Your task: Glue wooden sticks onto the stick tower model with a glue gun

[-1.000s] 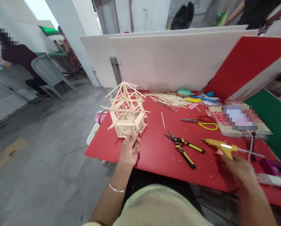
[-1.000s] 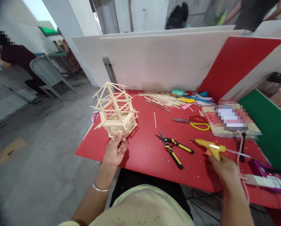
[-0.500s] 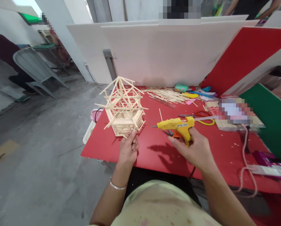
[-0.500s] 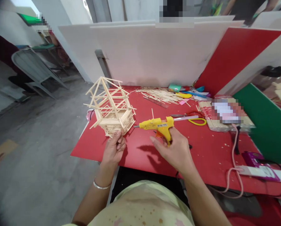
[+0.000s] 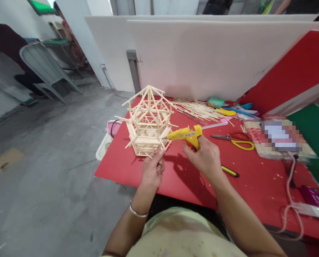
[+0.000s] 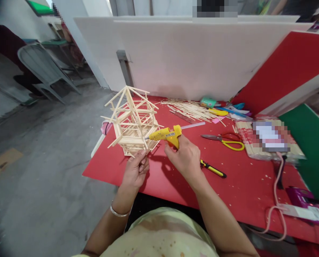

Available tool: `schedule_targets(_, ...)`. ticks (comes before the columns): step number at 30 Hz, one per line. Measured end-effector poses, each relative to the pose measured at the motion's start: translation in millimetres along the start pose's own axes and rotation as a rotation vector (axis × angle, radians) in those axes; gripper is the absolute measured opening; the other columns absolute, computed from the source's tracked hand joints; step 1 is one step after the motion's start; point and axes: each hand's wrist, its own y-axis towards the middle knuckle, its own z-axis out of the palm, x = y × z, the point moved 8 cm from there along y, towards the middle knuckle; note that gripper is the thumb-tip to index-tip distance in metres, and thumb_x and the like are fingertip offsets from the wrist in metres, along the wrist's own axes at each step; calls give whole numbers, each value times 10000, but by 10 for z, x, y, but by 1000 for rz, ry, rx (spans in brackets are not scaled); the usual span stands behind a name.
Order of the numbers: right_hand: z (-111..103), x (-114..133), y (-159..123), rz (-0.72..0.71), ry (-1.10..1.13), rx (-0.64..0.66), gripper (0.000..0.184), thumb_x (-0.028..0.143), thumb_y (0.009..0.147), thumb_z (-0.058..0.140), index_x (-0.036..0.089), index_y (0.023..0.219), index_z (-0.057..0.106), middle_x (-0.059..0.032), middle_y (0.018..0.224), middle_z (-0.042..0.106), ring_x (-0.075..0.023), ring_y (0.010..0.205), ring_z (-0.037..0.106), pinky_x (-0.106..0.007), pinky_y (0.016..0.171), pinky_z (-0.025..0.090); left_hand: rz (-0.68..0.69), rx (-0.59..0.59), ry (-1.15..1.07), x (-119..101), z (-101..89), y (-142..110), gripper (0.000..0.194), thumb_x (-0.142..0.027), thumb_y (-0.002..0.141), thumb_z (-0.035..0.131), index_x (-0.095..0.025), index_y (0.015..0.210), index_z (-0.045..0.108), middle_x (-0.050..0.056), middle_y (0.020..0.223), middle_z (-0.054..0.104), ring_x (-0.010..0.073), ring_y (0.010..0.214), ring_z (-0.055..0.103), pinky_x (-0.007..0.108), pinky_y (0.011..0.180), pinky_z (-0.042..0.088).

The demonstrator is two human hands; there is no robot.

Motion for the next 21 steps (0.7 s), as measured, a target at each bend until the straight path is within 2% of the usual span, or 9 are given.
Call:
schedule_targets(11,97,30,57,-23,-25,-4,249,468,826,613,239,774,531,-37,659,665,-198,587,589,-300,597,355,-16,-19,-30,-5,-45,30,399,-347,673,912,-157,787,581,-96,507,454,-4,369,256,145,370,142)
schedule_targets(21,113,41,67,11,-31,18,242,460,822,590,242,766,499,-40,669,659,-204,592,588,-309,606,343,-13,-14,-44,8,-75,28,387,-334,697,903,-157,793,573,-99,504,432,-1,377,247,144,372,143)
